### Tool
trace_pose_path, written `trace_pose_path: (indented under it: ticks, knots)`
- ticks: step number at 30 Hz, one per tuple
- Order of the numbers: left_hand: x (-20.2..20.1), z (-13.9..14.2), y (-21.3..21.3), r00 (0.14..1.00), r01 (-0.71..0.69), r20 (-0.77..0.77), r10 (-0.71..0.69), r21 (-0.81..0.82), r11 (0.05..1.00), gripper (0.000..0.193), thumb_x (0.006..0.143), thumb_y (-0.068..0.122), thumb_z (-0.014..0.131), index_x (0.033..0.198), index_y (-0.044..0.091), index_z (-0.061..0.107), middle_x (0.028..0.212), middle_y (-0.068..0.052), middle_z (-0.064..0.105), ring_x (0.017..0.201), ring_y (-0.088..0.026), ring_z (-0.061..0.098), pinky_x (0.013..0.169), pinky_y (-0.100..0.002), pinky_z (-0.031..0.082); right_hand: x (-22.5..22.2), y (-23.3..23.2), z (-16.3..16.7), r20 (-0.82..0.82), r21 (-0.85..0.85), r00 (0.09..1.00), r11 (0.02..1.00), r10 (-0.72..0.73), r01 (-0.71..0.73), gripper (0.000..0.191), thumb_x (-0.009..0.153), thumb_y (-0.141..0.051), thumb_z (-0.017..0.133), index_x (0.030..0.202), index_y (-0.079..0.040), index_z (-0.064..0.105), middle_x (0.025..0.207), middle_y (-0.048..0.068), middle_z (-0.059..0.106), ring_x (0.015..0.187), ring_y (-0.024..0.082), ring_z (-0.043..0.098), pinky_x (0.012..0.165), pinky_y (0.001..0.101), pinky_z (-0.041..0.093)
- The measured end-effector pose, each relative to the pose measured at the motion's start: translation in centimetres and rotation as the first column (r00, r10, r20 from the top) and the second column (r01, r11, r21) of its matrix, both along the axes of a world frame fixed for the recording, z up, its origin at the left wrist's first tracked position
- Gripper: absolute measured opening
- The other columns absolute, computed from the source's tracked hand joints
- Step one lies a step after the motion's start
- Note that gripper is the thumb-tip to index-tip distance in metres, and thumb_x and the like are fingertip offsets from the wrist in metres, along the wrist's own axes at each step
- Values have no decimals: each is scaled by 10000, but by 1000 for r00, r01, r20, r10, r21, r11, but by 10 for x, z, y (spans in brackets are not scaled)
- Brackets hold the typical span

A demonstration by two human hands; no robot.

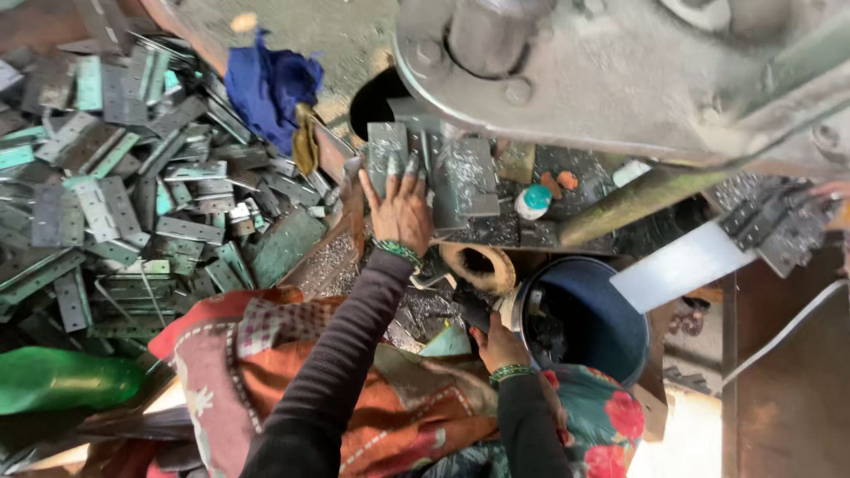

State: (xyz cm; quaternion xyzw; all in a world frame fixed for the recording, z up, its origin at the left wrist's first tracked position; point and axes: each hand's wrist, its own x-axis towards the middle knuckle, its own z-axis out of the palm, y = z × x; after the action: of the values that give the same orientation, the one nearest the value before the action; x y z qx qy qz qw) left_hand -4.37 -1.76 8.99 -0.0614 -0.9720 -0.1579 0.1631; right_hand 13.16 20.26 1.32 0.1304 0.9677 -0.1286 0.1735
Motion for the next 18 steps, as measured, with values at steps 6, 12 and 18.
trace_pose_path:
  ticks: [6, 12, 18]
  knots:
    - [3, -3, -1, 999, -3, -46, 3, -4, 1000, 449, 886, 174, 579, 1322, 84, 635, 1530, -100, 518, 1485, -330, 371, 1187, -736, -51, 2, 11, 41, -138, 9, 985, 995, 102, -102, 515, 949, -462, 592, 1345, -154, 475, 1102, 220, 734, 1023, 454, 691, 855, 587, 531]
    - [8, -3, -2, 998, 9, -62, -8, 3, 1000, 488, 889, 161, 570, 1366, 69, 620, 1590, -95, 470, 1518, -329, 340, 1202, -722, -30, 11, 4, -27, -134, -26, 991, 1000, -5, 2, 546, 947, -474, 601, 1364, -156, 451, 1125, 222, 714, 1008, 470, 673, 834, 594, 528]
    - [18, 13, -4, 1000, 18, -23, -17, 45, 999, 466, 885, 188, 596, 1334, 69, 635, 1487, -93, 549, 1425, -352, 428, 1201, -727, -16, 8, 11, -41, 7, -10, 999, 999, 46, -46, 559, 975, -481, 573, 1388, -131, 432, 1116, 229, 725, 1002, 445, 700, 827, 587, 548]
